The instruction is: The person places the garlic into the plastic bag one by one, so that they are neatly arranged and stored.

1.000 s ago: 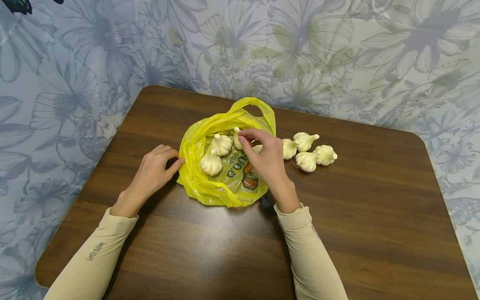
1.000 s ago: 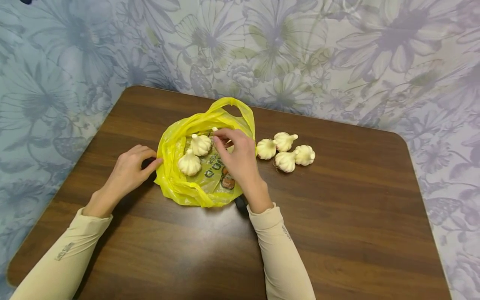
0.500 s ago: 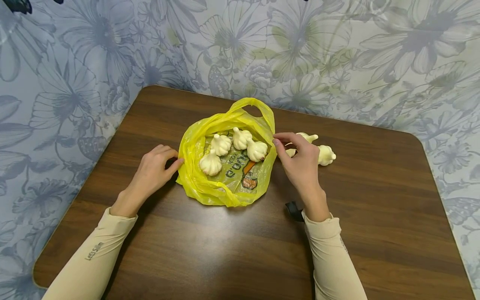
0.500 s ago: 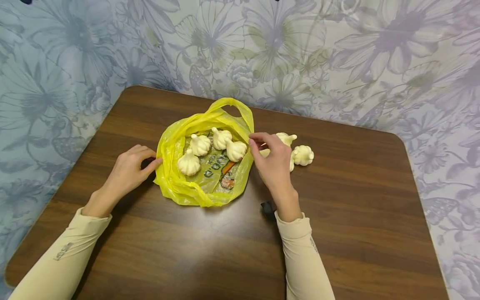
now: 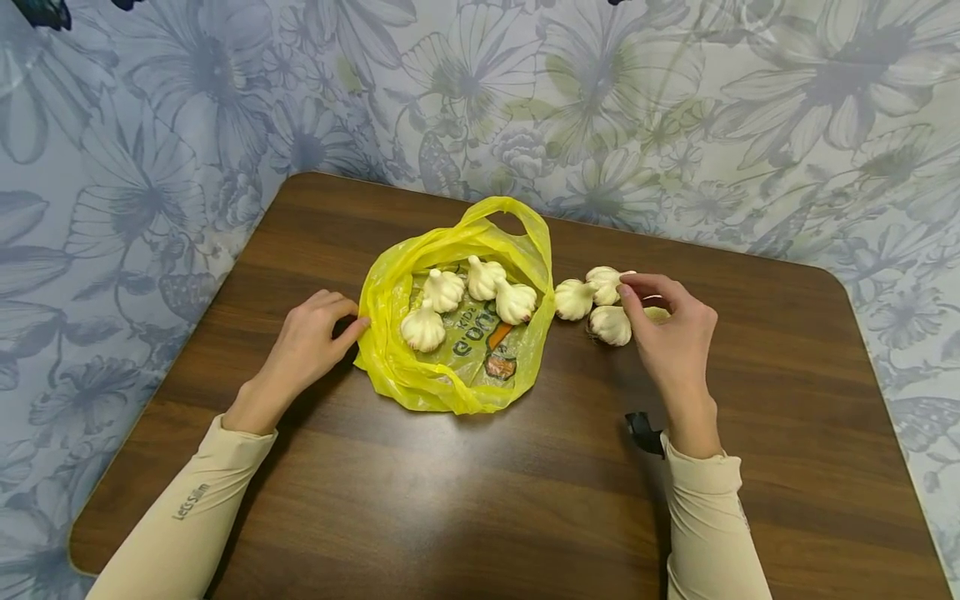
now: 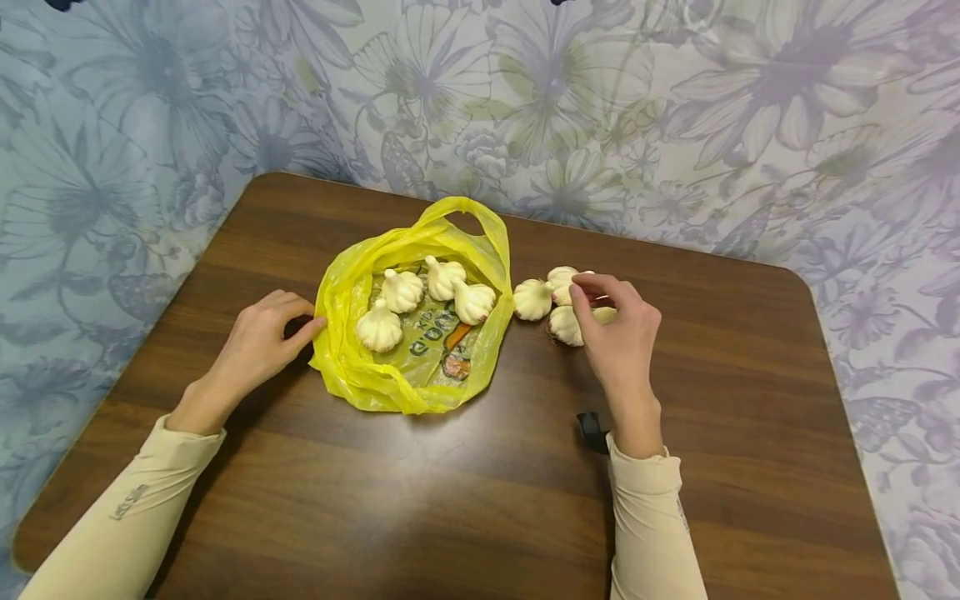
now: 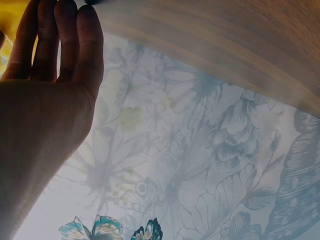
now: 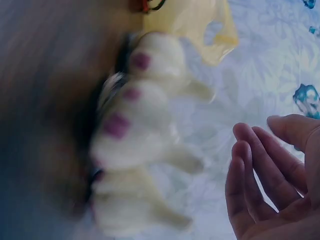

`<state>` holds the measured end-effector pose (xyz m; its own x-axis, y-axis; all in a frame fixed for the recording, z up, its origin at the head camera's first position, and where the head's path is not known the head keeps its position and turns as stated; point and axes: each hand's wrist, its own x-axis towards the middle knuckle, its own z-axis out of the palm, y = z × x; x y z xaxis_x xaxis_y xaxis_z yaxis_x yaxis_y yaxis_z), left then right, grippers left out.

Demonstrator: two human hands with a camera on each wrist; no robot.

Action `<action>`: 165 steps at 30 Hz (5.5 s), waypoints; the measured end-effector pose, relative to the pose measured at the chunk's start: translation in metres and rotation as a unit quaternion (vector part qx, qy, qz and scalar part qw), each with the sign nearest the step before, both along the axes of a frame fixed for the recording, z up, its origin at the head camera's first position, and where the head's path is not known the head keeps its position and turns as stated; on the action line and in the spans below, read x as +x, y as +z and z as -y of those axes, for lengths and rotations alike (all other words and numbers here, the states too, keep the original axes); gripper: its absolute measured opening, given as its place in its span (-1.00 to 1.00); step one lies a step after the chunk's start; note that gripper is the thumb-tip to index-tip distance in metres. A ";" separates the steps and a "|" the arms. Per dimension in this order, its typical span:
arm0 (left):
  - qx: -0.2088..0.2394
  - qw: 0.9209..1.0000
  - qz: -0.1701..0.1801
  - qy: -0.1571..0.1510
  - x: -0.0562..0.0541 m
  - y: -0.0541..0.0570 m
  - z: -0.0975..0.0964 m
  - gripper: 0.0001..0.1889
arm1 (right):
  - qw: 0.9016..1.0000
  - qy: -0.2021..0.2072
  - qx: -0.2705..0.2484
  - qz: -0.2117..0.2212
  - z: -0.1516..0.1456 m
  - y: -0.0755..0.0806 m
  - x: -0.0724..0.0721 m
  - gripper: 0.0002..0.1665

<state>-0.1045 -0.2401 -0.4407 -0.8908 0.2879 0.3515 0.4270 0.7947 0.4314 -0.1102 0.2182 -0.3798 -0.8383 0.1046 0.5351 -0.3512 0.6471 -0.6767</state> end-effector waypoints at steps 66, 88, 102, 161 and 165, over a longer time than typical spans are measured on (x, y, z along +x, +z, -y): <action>-0.003 1.000 -0.002 0.001 0.001 0.002 -0.001 -0.87 | 0.996 -0.006 0.068 0.049 -0.030 0.005 0.009 -0.75; 0.000 1.000 0.001 0.001 0.001 0.001 -0.001 -0.87 | 0.999 0.030 -0.018 0.003 -0.003 0.038 0.019 -0.74; -0.003 1.000 -0.002 0.001 0.001 0.001 0.000 -0.86 | 0.997 0.058 -0.043 -0.005 0.032 0.059 0.024 -0.75; 0.001 1.000 0.012 0.003 0.000 0.002 -0.001 -0.86 | 0.987 0.159 0.022 0.005 0.131 0.032 -0.019 -0.74; 0.001 1.000 0.011 0.004 0.000 0.002 -0.001 -0.86 | 0.986 0.163 0.033 0.029 0.134 0.021 -0.023 -0.74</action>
